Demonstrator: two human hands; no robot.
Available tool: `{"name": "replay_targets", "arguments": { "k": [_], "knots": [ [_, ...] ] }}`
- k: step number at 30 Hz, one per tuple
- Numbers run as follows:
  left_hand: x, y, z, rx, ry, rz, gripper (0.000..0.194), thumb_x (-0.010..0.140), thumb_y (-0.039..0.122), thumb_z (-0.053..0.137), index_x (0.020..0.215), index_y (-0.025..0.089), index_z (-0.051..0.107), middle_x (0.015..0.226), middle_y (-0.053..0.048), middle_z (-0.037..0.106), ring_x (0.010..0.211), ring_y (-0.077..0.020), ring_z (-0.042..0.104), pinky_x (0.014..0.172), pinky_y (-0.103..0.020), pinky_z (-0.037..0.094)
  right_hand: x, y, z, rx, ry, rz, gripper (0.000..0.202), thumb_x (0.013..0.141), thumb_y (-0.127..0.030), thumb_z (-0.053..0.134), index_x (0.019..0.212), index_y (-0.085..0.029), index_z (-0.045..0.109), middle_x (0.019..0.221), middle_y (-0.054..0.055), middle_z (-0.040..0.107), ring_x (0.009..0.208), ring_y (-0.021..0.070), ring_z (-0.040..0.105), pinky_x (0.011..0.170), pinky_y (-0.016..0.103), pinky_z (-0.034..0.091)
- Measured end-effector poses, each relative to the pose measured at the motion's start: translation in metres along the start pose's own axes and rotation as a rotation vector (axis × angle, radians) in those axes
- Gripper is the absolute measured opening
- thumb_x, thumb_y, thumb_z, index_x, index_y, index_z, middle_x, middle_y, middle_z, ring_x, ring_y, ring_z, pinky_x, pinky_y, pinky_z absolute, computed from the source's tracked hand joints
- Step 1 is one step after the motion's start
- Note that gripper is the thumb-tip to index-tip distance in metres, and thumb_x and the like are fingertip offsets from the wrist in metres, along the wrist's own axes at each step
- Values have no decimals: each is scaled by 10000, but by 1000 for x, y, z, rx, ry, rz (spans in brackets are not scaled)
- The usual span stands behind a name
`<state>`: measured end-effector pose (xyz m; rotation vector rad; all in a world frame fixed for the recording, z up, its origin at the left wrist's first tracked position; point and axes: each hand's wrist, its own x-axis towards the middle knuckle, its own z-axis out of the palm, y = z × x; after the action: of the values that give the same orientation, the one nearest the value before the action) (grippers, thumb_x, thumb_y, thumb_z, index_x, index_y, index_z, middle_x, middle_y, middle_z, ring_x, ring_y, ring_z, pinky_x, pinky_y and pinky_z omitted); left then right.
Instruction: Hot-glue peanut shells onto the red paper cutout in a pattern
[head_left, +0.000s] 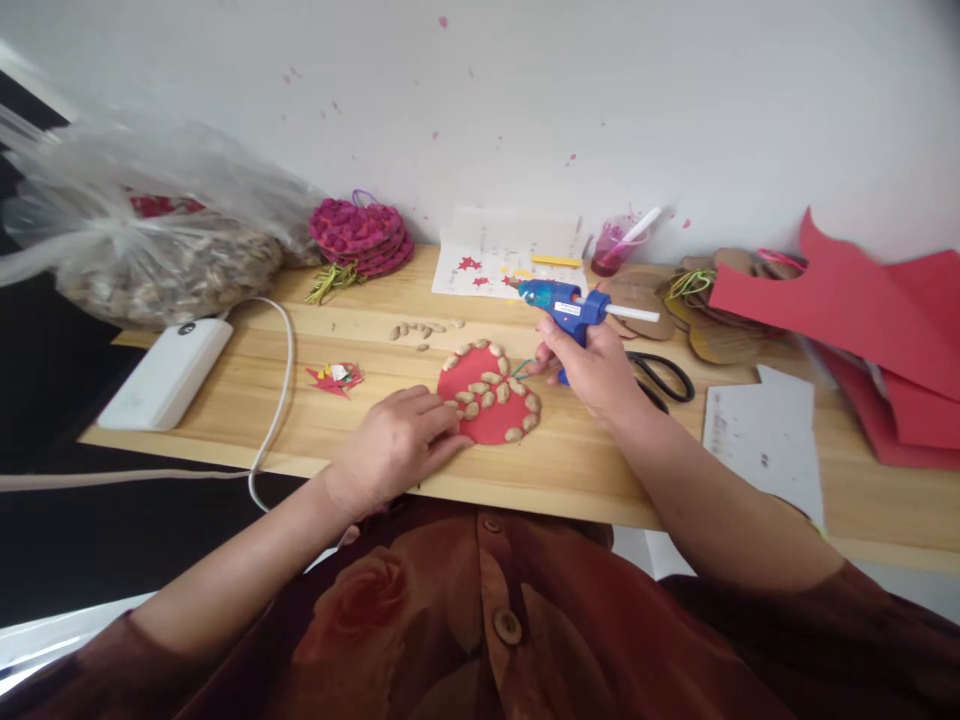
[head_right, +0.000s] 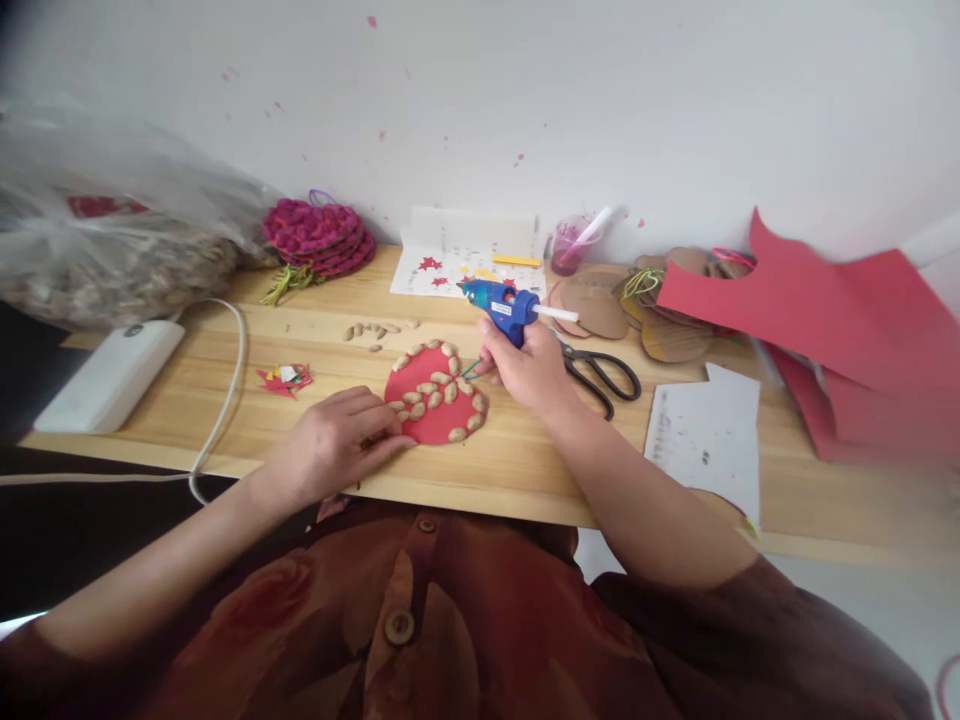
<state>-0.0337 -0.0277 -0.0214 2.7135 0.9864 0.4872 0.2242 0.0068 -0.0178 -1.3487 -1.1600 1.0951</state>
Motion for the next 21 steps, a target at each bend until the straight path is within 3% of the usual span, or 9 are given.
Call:
{"name": "replay_targets", "arguments": {
  "k": [4, 9, 21],
  "knots": [
    [13, 14, 17, 115, 91, -69, 278, 982, 350, 537, 768, 187, 607, 726, -53, 637, 669, -192, 573, 617, -328, 451, 1, -1, -4, -29, 76, -57, 370, 818, -569, 717, 845, -214, 617, 670, -23, 651, 627, 151, 693, 465, 215, 506],
    [32, 22, 29, 29, 111, -6, 228, 988, 316, 538, 812, 188, 608, 814, -69, 662, 756, -203, 627, 683, -330, 509, 5, 2, -8, -4, 120, -81, 342, 817, -544, 731, 820, -215, 637, 671, -20, 654, 626, 145, 658, 635, 287, 568],
    [49, 21, 31, -74, 47, 123, 249, 1017, 207, 448, 895, 163, 662, 909, -88, 672, 854, -211, 614, 792, -335, 522, 11, 13, -12, 3, 143, -104, 327, 824, -536, 741, 858, -225, 645, 677, -27, 670, 642, 158, 664, 683, 315, 577]
  ]
}}
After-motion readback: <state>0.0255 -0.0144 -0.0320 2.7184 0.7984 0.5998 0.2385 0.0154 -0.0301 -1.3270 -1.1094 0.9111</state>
